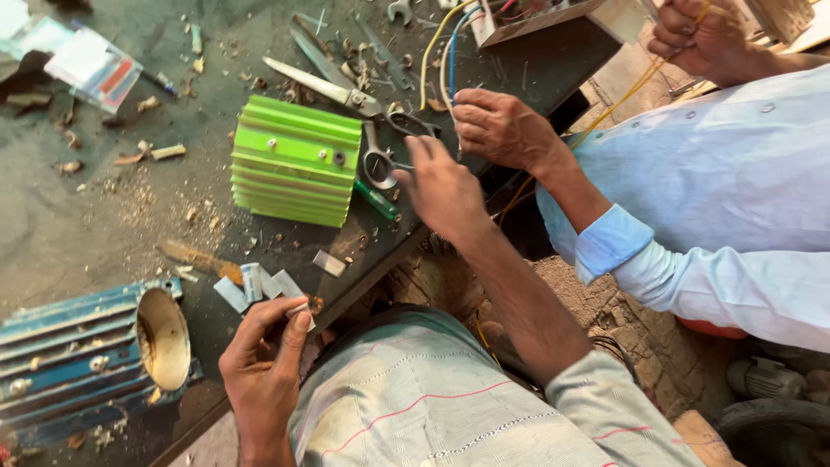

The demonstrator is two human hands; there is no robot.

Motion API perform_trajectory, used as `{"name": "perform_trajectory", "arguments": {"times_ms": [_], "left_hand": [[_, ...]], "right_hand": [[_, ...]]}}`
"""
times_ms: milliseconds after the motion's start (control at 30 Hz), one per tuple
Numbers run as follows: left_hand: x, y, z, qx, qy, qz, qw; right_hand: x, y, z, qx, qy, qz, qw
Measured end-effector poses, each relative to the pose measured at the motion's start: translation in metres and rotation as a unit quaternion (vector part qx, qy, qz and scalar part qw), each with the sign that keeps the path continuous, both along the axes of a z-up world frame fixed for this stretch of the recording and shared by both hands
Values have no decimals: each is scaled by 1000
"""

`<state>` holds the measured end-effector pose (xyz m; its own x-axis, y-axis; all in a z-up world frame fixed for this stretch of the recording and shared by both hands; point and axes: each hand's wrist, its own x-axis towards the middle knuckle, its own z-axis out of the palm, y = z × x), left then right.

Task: The person uses shears to cut small white insulating pieces and inserts them into slots inside a green cylindrical electrical component. They repeatedly pick up pieces, cut them, and place them into the component while another person works with wires nearby.

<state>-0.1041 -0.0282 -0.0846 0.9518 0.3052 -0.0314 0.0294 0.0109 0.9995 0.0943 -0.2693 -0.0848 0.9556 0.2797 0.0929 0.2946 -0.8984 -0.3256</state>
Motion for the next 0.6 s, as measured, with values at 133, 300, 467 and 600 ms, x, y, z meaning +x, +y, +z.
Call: {"name": "perform_trajectory", "arguments": {"times_ms": [133,300,467,600], "left_hand": [[-20,14,-58,13,24,0,1000],[2,45,-171,7,-111,-92,990],[9,40,-157,78,-28,-97,992],[-5,4,-60,-9,43,-1,999]], "right_hand": [[27,28,2,-102,158,-56,981],[59,21,-6,-127,177,-38,975],[62,13,-22,-112,138,10,984],[68,-2,-38,-140,195,14,971]]}}
